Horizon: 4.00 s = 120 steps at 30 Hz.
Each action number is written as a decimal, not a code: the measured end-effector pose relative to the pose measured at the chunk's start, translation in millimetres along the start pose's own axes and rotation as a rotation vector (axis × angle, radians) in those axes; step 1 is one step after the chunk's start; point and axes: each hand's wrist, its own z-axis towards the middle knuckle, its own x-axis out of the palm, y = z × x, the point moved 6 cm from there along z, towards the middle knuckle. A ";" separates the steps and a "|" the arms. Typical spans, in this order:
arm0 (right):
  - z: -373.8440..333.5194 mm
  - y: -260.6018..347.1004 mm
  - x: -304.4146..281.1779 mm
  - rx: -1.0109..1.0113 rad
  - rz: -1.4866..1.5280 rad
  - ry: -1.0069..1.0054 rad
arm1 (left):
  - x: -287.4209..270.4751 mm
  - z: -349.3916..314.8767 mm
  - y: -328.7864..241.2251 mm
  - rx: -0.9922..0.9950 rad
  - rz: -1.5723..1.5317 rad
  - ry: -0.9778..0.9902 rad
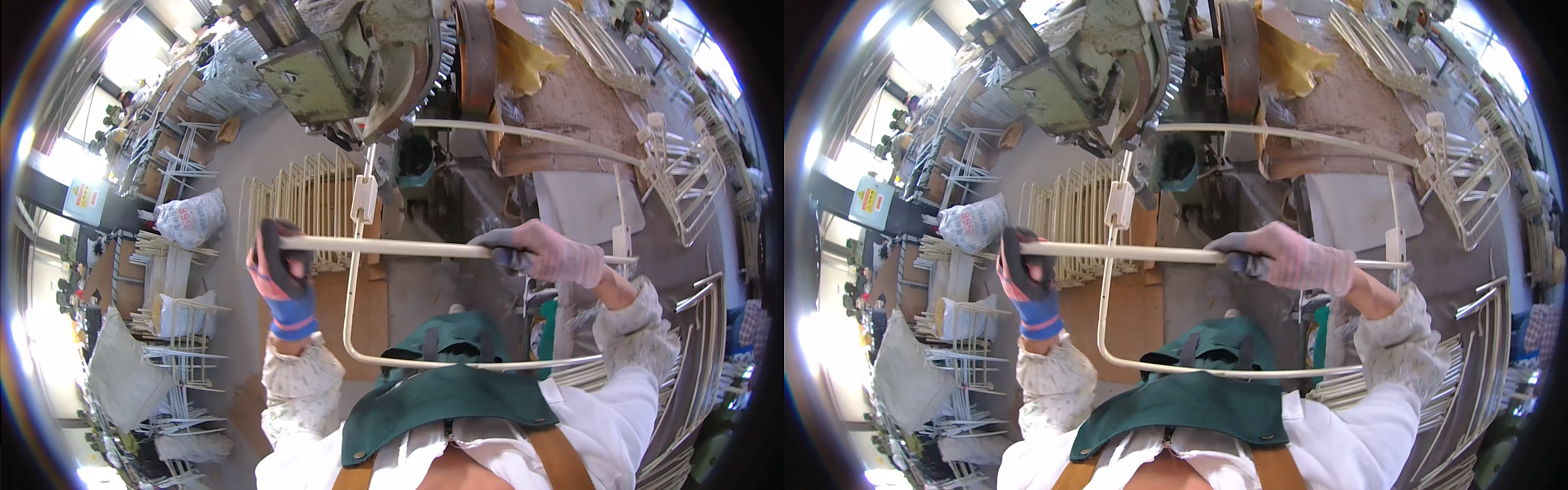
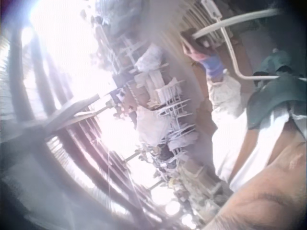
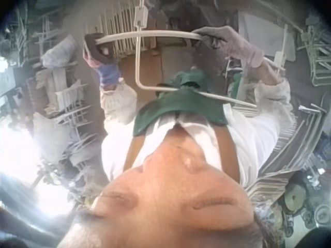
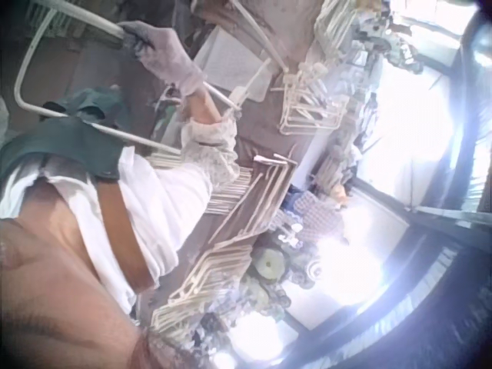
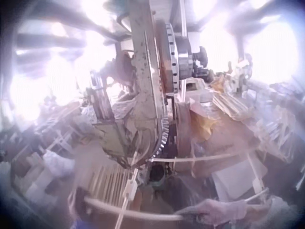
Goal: The person assembles light-colored metal chair frames by inserting crossbars into slots on the side rails and pressing them into place. They handle each frame individually, aligning and seating the bars, then stacking the completed frames on the floor.
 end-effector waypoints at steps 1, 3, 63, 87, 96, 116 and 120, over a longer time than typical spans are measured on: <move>-4.5 0.9 -15.2 -0.072 -0.231 -0.153 | 15.8 -4.5 30.7 -0.391 -0.470 0.002; -11.8 -2.3 -29.0 -0.099 -0.665 -0.341 | 71.7 -30.8 64.4 -0.907 -1.162 0.096; -313.2 -278.5 -225.3 1.357 -0.809 -1.146 | 281.3 -43.2 85.5 -1.215 -1.048 0.820; -330.7 -263.5 -311.1 1.076 -1.385 -0.951 | 32.7 -174.1 109.0 -1.272 -0.994 0.446; -331.1 -288.7 -327.4 1.080 -1.436 -0.821 | 37.3 -175.6 107.1 -1.282 -0.966 0.457; -478.0 -194.3 -160.1 1.487 -0.948 -1.191 | 45.6 -161.3 98.6 -1.171 -0.788 0.764; -531.7 -148.4 -99.4 1.630 -0.838 -1.295 | 92.1 -157.3 119.2 -0.872 -0.742 0.674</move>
